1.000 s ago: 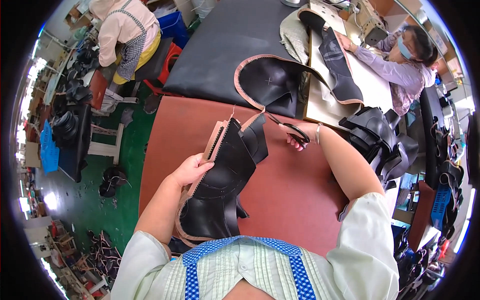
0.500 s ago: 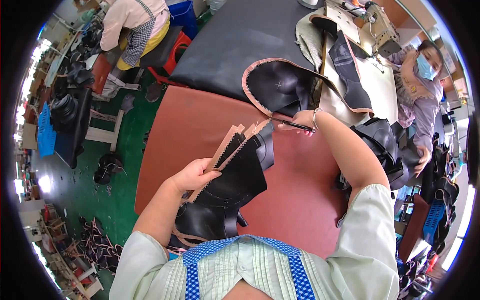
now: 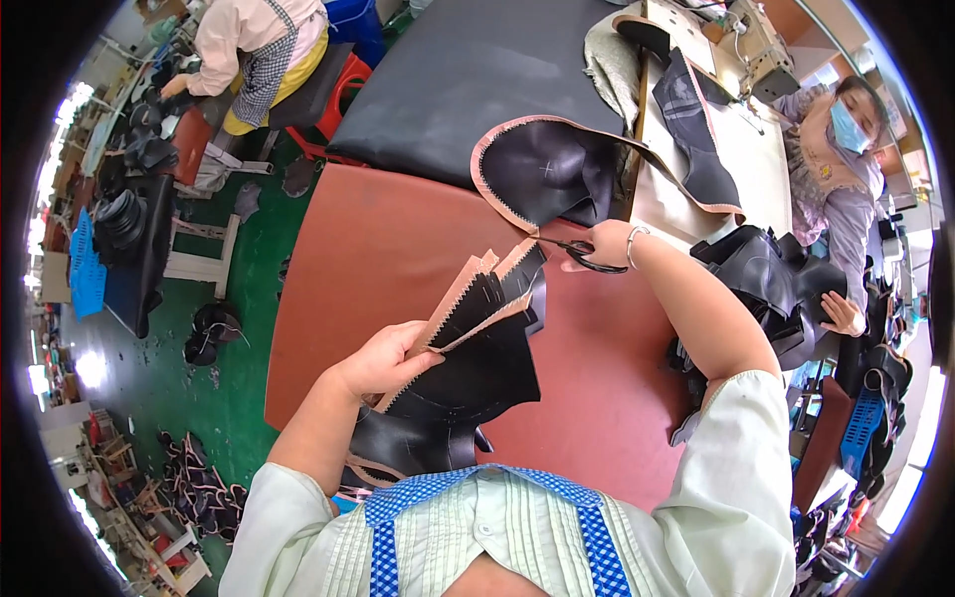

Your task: Trimming excess material from shoe upper components using scissors.

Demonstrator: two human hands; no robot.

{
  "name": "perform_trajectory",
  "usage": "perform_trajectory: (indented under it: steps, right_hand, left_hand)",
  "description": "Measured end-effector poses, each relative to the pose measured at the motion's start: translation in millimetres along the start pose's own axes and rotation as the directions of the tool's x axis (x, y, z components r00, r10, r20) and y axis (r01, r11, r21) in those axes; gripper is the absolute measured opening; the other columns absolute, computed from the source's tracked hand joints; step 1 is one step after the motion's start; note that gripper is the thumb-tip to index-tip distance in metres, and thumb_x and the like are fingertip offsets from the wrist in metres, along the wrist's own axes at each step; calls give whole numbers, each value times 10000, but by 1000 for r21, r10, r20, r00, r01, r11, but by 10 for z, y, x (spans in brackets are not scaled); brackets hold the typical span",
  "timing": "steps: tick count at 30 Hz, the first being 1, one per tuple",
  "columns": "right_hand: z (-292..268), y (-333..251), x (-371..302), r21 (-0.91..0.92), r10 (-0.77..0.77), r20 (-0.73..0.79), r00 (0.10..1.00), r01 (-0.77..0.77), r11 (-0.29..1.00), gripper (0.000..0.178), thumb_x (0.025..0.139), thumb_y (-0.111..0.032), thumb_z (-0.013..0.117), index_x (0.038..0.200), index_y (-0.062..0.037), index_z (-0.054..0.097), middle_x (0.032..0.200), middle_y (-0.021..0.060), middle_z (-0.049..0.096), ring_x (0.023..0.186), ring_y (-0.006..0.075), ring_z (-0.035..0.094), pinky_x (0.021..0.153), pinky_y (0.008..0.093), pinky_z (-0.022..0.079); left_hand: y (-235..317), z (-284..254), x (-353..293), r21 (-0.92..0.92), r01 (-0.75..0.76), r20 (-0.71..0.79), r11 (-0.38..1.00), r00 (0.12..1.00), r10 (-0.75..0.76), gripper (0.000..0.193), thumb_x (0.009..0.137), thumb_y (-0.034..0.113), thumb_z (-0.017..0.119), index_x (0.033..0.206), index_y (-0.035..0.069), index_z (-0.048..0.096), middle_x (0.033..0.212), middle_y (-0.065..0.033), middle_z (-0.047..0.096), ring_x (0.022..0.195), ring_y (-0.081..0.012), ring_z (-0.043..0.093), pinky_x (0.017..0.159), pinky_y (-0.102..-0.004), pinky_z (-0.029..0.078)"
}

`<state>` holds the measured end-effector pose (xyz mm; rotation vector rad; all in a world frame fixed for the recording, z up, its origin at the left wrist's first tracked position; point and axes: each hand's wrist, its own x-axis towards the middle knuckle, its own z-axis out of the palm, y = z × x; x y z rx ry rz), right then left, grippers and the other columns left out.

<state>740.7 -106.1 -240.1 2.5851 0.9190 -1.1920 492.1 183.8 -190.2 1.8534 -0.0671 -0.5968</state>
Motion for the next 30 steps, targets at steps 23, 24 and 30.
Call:
perform_trajectory:
  steps: [23,24,30]
  right_hand:
    - [-146,197,-16,123,104,-986,131,141,982,527,715,-56,642,1195,15,436,912,169,569,791,322,585,704,402,474]
    - [-252,134,-8,268,258,-952,167,35,963,571,712,-41,651,1233,6,422,920,166,575,814,336,585,735,405,468]
    - [76,1183,473,898,847,-415,331,298,323,393,817,-236,658,1136,-75,494,915,122,673,812,313,667,722,472,535]
  left_hand:
    - [-677,-701,-22,-60,30,-546,998,836,-58,223,864,114,601,1029,-7,512,855,-45,597,798,-89,530,731,-271,453]
    - [-709,-820,5,32,207,-555,978,818,-156,270,875,140,588,1059,-20,472,946,-124,618,875,-158,582,782,-306,462]
    - [-839,-839,492,315,472,-599,823,772,-213,542,818,269,658,1226,4,418,1221,-243,515,1146,-331,512,972,-412,392]
